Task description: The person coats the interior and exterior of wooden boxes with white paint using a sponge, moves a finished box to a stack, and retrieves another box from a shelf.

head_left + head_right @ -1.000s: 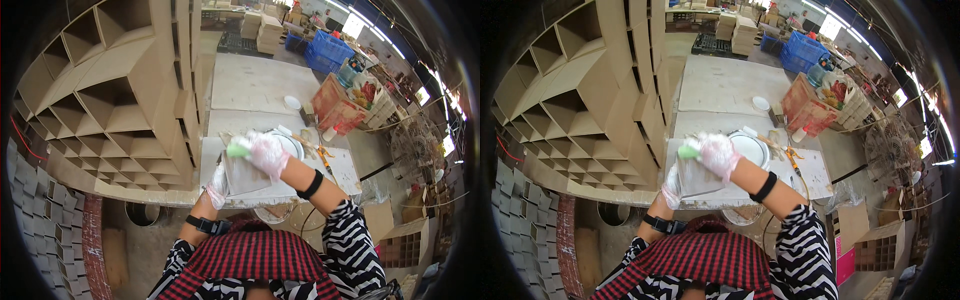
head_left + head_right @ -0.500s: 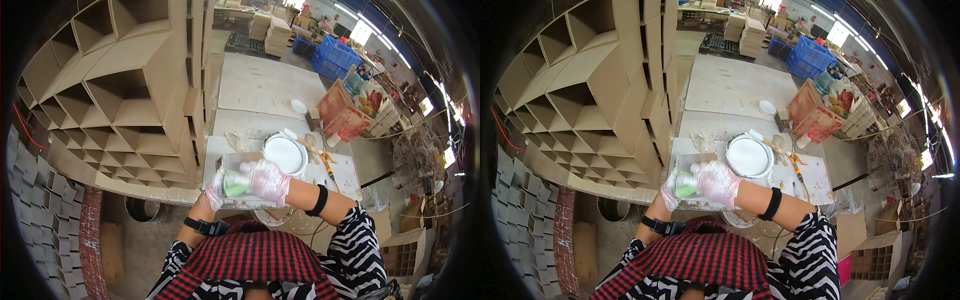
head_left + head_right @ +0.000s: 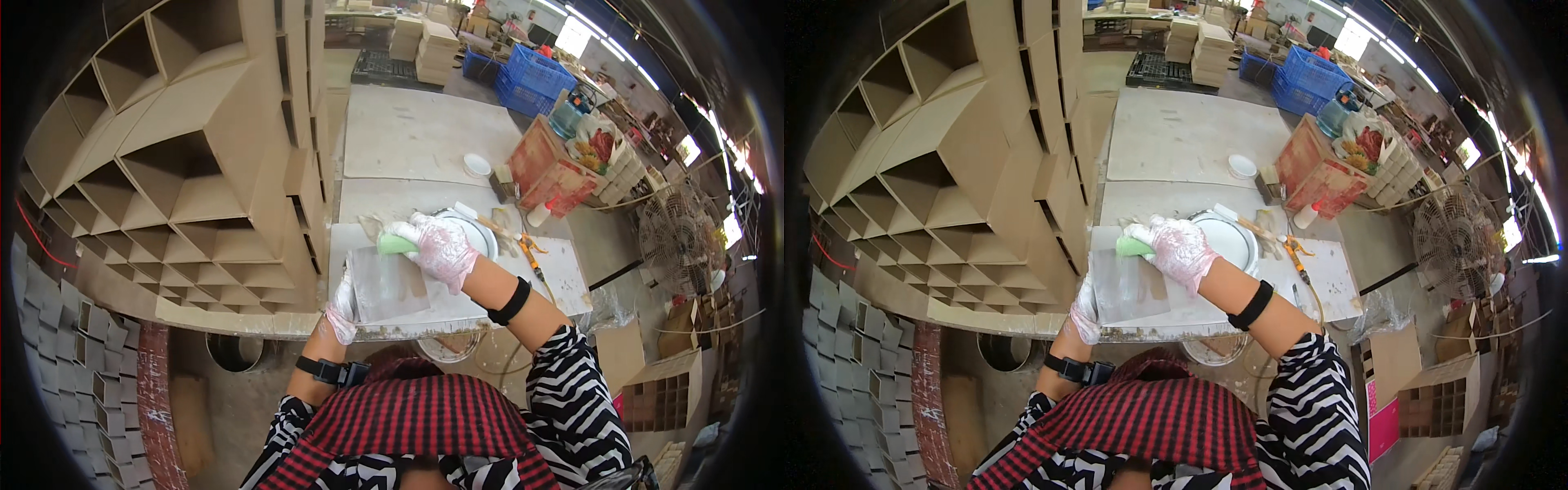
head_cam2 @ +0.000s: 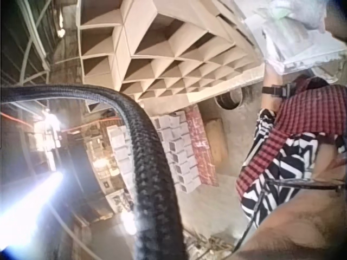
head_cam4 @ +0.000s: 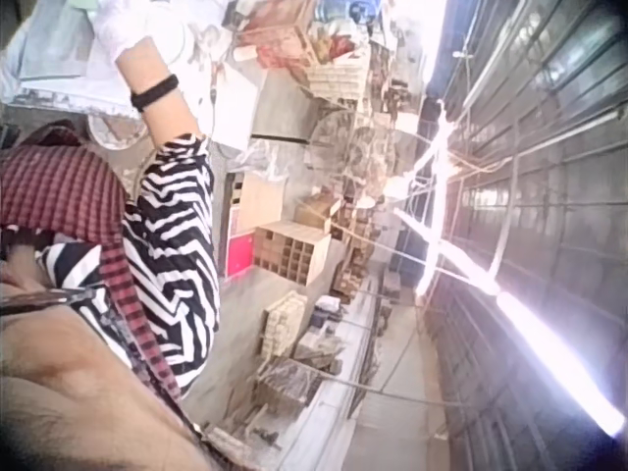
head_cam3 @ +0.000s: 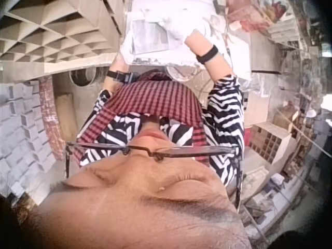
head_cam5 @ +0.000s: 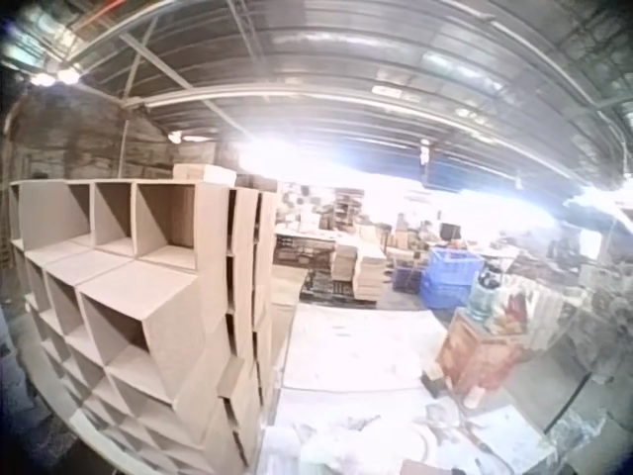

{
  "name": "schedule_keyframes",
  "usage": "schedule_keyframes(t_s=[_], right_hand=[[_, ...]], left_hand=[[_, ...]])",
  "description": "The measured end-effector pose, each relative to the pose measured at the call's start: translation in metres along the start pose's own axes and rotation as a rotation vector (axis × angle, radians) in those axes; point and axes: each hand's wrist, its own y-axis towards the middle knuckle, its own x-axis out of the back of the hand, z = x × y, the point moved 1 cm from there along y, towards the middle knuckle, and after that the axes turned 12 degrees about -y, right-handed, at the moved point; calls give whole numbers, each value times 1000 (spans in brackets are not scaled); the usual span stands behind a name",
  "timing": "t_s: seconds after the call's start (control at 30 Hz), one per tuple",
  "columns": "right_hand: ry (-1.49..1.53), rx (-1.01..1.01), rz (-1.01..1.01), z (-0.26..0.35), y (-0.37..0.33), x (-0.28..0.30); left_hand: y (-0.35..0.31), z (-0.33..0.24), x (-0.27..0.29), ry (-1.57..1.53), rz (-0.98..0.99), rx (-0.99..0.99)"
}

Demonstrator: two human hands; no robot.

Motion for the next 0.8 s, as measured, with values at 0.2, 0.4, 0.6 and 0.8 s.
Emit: schedule_keyframes(t_s=[0.2,0.4,0.6,0.8], right_hand=[[-102,348,248,17,-46,-8],[54,-74,-20,-11,-9,-2],[74,228,58,9,-53,-9],[86,4,78,-12,-22,-9]], left_hand=[[-4,-3,-20,-277,163,-21],[-7,-3,-27,-43,-86,-58],[-5,-5,-17,-310,-18,-103],[-7,-5,-34,267,-59,-153]])
